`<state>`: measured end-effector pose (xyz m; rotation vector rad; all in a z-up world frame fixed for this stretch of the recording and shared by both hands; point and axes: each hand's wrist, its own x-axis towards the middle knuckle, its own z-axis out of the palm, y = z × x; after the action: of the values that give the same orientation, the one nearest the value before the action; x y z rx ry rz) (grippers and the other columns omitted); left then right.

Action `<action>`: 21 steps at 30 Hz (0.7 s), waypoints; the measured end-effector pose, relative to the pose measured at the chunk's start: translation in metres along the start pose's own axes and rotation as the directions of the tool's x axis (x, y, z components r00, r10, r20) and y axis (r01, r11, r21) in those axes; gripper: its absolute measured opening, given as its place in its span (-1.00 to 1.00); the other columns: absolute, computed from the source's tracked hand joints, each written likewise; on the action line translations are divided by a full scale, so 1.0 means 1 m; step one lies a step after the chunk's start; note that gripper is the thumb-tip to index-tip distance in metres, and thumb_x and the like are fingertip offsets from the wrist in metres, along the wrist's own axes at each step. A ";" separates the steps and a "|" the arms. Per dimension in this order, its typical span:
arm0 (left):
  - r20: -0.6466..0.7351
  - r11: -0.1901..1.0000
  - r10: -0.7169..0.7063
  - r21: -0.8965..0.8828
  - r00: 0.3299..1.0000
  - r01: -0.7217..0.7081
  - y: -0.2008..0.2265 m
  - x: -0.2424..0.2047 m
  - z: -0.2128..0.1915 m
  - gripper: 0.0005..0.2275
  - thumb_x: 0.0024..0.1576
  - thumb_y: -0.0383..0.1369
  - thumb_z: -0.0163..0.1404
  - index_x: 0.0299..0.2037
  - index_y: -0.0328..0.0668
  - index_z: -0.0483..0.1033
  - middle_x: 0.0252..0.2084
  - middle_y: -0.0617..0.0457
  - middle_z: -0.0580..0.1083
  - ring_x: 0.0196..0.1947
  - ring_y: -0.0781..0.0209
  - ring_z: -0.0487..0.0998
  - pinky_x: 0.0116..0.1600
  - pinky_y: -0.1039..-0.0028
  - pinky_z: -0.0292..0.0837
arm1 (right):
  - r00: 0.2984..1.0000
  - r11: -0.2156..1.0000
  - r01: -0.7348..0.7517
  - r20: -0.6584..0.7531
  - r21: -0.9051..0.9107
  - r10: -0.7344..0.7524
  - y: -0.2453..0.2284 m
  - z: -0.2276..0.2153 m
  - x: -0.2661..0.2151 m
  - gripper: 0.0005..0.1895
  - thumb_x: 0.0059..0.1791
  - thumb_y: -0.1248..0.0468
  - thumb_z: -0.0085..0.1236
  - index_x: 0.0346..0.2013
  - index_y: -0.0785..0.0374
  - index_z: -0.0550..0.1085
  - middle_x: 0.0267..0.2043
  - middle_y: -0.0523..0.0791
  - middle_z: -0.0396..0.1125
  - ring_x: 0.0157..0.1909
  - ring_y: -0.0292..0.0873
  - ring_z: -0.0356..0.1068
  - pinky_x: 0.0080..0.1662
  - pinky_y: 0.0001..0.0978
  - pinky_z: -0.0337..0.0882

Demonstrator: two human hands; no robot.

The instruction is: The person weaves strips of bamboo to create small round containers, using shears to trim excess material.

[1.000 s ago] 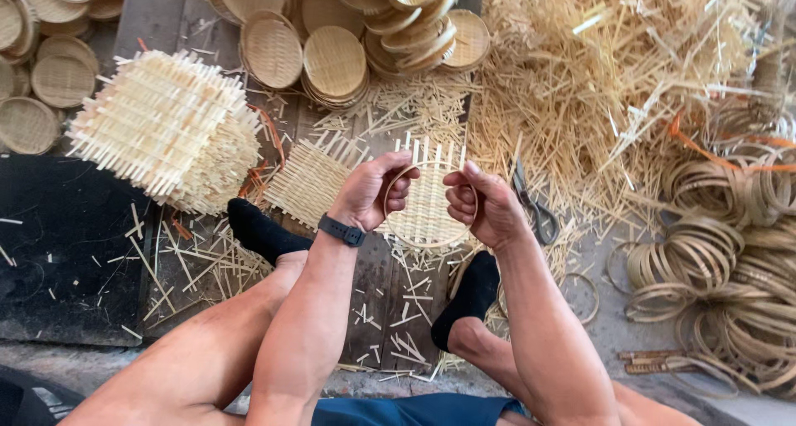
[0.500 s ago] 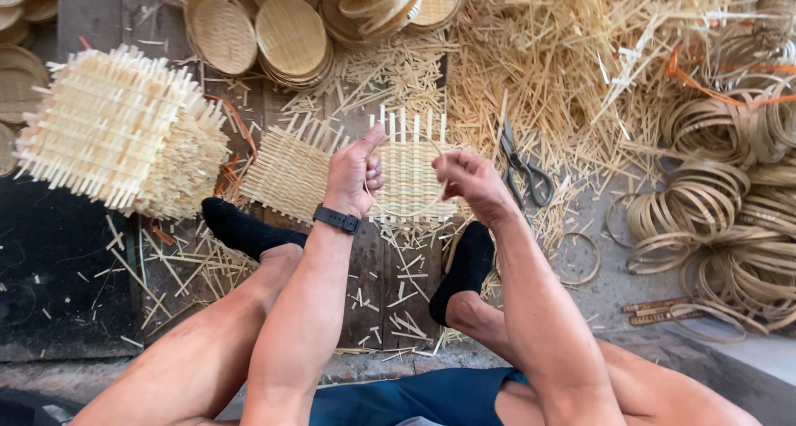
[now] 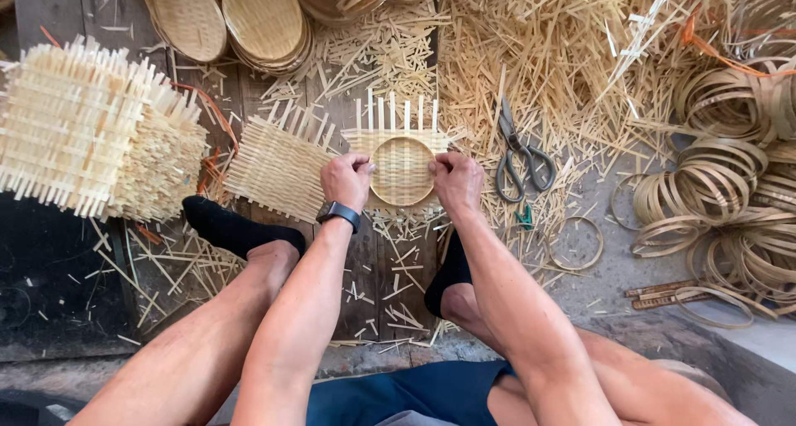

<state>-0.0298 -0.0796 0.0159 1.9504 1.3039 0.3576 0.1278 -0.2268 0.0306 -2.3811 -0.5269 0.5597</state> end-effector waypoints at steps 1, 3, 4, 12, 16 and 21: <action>0.004 0.999 -0.028 0.016 1.000 0.028 0.004 0.004 -0.002 -0.88 -0.01 -0.39 0.29 -0.28 -0.09 0.72 -0.38 -0.07 0.63 -0.40 0.10 0.66 -0.19 0.36 0.53 | 0.998 0.998 -0.061 0.024 0.013 0.061 -0.001 0.002 0.005 -0.83 -0.06 0.22 0.34 -0.20 0.18 0.66 -0.33 -0.05 0.56 -0.35 -0.19 0.52 -0.19 -0.31 0.53; 0.000 0.999 -0.050 0.010 0.999 0.050 0.008 0.008 -0.004 -0.88 -0.03 -0.39 0.29 -0.29 -0.08 0.73 -0.38 -0.07 0.62 -0.40 0.10 0.66 -0.18 0.38 0.54 | 0.995 0.995 -0.087 0.042 0.041 0.086 0.000 0.001 0.008 -0.81 -0.06 0.21 0.33 -0.18 0.15 0.66 -0.30 -0.08 0.57 -0.35 -0.21 0.53 -0.19 -0.33 0.55; -0.001 0.998 -0.062 0.008 0.998 0.062 0.006 0.008 -0.003 -0.88 -0.04 -0.39 0.30 -0.30 -0.08 0.73 -0.39 -0.07 0.62 -0.40 0.11 0.67 -0.18 0.39 0.55 | 0.994 0.993 -0.102 0.053 0.055 0.099 0.001 0.001 0.008 -0.80 -0.07 0.20 0.33 -0.17 0.14 0.66 -0.28 -0.09 0.57 -0.34 -0.22 0.54 -0.19 -0.35 0.56; 0.014 1.000 -0.005 0.006 1.000 0.005 -0.012 0.019 0.009 -0.86 -0.08 -0.42 0.29 -0.31 -0.10 0.72 -0.39 0.00 0.64 -0.39 0.18 0.68 -0.19 0.43 0.56 | 0.987 0.985 -0.155 0.062 0.080 0.150 -0.009 -0.010 0.007 -0.78 -0.14 0.18 0.43 -0.23 0.13 0.68 -0.33 -0.10 0.57 -0.34 -0.21 0.54 -0.15 -0.33 0.52; 0.068 0.999 -0.022 -0.028 0.997 0.024 -0.023 0.027 0.012 -0.86 -0.08 -0.42 0.29 -0.31 -0.11 0.72 -0.38 0.02 0.64 -0.39 0.22 0.68 -0.18 0.45 0.56 | 0.983 0.983 -0.169 0.083 0.072 0.163 -0.013 -0.011 0.005 -0.81 -0.13 0.21 0.41 -0.25 0.15 0.68 -0.35 -0.08 0.56 -0.36 -0.19 0.53 -0.15 -0.34 0.53; 0.123 0.988 -0.140 -0.053 0.982 0.148 -0.024 0.038 0.011 -0.84 -0.15 -0.41 0.35 -0.37 -0.10 0.72 -0.39 0.02 0.65 -0.38 0.24 0.69 -0.16 0.46 0.58 | 0.981 0.977 -0.180 0.100 0.118 0.169 -0.008 -0.008 0.010 -0.79 -0.14 0.21 0.42 -0.24 0.17 0.68 -0.33 -0.07 0.56 -0.34 -0.21 0.54 -0.15 -0.35 0.54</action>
<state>-0.0226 -0.0460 -0.0150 1.7860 1.3318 0.2048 0.1383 -0.2204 0.0393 -2.3023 -0.3116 0.7582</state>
